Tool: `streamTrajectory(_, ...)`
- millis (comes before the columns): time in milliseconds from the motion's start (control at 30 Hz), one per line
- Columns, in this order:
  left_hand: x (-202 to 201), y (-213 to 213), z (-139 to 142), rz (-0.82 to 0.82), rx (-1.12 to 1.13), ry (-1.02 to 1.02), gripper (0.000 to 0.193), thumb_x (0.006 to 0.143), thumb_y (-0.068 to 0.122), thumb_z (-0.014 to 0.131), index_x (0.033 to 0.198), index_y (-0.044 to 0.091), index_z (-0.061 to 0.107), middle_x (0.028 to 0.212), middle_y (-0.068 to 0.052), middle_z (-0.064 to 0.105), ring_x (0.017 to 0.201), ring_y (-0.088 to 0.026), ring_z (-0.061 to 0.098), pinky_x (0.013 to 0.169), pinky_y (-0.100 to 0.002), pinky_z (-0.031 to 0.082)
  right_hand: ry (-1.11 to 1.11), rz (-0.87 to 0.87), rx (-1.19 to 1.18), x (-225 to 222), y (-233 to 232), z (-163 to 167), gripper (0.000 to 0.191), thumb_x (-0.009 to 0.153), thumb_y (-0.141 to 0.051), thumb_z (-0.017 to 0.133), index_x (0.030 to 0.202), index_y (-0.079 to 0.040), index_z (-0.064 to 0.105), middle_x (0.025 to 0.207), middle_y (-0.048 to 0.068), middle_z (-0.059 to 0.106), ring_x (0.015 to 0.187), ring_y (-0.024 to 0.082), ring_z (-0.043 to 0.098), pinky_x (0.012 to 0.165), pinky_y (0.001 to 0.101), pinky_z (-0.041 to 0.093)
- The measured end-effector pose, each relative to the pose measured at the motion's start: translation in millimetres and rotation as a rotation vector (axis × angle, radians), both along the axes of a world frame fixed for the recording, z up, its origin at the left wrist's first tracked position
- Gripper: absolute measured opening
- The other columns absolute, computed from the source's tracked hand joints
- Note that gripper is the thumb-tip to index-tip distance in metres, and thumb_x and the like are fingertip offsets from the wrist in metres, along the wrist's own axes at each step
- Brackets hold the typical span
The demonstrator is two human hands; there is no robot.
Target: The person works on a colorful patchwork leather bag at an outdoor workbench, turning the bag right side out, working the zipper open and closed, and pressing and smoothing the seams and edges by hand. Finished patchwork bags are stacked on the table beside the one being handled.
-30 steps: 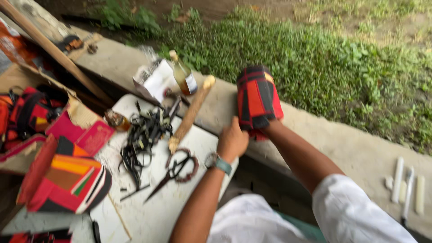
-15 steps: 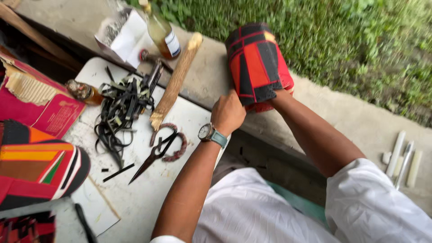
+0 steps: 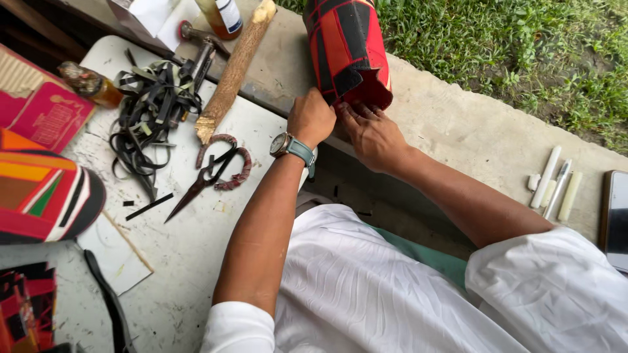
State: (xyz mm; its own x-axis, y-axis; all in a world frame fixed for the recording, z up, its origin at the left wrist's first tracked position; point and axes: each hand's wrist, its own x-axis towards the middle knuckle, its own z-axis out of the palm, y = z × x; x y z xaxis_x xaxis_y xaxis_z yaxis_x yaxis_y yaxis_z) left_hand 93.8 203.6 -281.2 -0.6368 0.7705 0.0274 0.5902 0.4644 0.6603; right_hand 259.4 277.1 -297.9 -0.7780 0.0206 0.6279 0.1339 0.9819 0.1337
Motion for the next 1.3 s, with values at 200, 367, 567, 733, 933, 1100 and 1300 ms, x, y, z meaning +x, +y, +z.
streamTrajectory(200, -8, 0, 32, -0.161, 0.019, 0.042, 0.025, 0.085, 0.016, 0.062, 0.094, -0.005, 0.069, 0.094, -0.034, 0.069, 0.100, -0.053, 0.064, 0.092, -0.058, 0.050, -0.554, -0.182, -0.311, -47, 23, 3, 0.028, 0.094, -0.027, 0.057, 0.097, -0.005, 0.075, 0.098, 0.018, 0.073, 0.093, 0.036, 0.071, 0.082, 0.0495, 0.055)
streamTrajectory(367, -12, -2, 27, -0.170, -0.107, -0.208, 0.027, 0.085, 0.018, 0.057, 0.100, -0.002, 0.067, 0.086, -0.031, 0.076, 0.091, -0.043, 0.078, 0.093, -0.048, 0.058, -0.658, -0.195, -0.473, -103, 56, 12, 0.028, 0.094, -0.030, 0.058, 0.101, -0.007, 0.074, 0.104, 0.017, 0.072, 0.099, 0.034, 0.069, 0.087, 0.0485, 0.053)
streamTrajectory(567, -6, -3, 21, -0.064, -0.078, 0.065, 0.047, 0.087, 0.025, 0.074, 0.121, -0.003, 0.057, 0.116, -0.033, 0.063, 0.111, -0.053, 0.060, 0.094, -0.059, 0.048, -0.218, -0.162, -0.497, -123, 72, 32, 0.030, 0.093, -0.034, 0.060, 0.107, -0.010, 0.072, 0.111, 0.015, 0.069, 0.106, 0.033, 0.066, 0.092, 0.0473, 0.051)
streamTrajectory(733, 5, -18, 34, -0.015, -0.146, -0.051, 0.041, 0.085, 0.024, 0.076, 0.115, 0.001, 0.060, 0.110, -0.032, 0.067, 0.105, -0.051, 0.064, 0.091, -0.056, 0.053, -0.162, -0.166, -0.554, -114, 88, 1, 0.033, 0.092, -0.037, 0.061, 0.112, -0.012, 0.071, 0.117, 0.014, 0.068, 0.111, 0.031, 0.063, 0.096, 0.0464, 0.049)
streamTrajectory(933, 7, -18, 27, -0.062, -0.090, -0.019, 0.040, 0.083, 0.021, 0.077, 0.110, -0.002, 0.059, 0.098, -0.031, 0.070, 0.096, -0.050, 0.068, 0.085, -0.056, 0.055, -0.159, -0.183, -0.567, -115, 113, -37, 0.037, 0.091, -0.040, 0.062, 0.117, -0.015, 0.069, 0.124, 0.012, 0.065, 0.118, 0.030, 0.060, 0.102, 0.0452, 0.047)
streamTrajectory(1100, 7, -16, 21, -0.069, -0.075, -0.068, 0.042, 0.081, 0.020, 0.079, 0.108, -0.004, 0.058, 0.096, -0.031, 0.069, 0.095, -0.051, 0.067, 0.084, -0.056, 0.055, -0.189, -0.191, -0.580, -110, 112, -38, 0.041, 0.091, -0.043, 0.064, 0.122, -0.017, 0.067, 0.129, 0.011, 0.064, 0.124, 0.029, 0.057, 0.106, 0.0443, 0.045)
streamTrajectory(1300, 5, -10, 13, -0.091, -0.089, -0.001, 0.040, 0.084, 0.019, 0.075, 0.111, -0.004, 0.056, 0.098, -0.032, 0.070, 0.095, -0.050, 0.068, 0.085, -0.055, 0.055, -0.385, -0.184, -0.598, -98, 105, -32, 0.047, 0.090, -0.047, 0.065, 0.128, -0.020, 0.066, 0.136, 0.009, 0.061, 0.131, 0.027, 0.054, 0.111, 0.0431, 0.042)
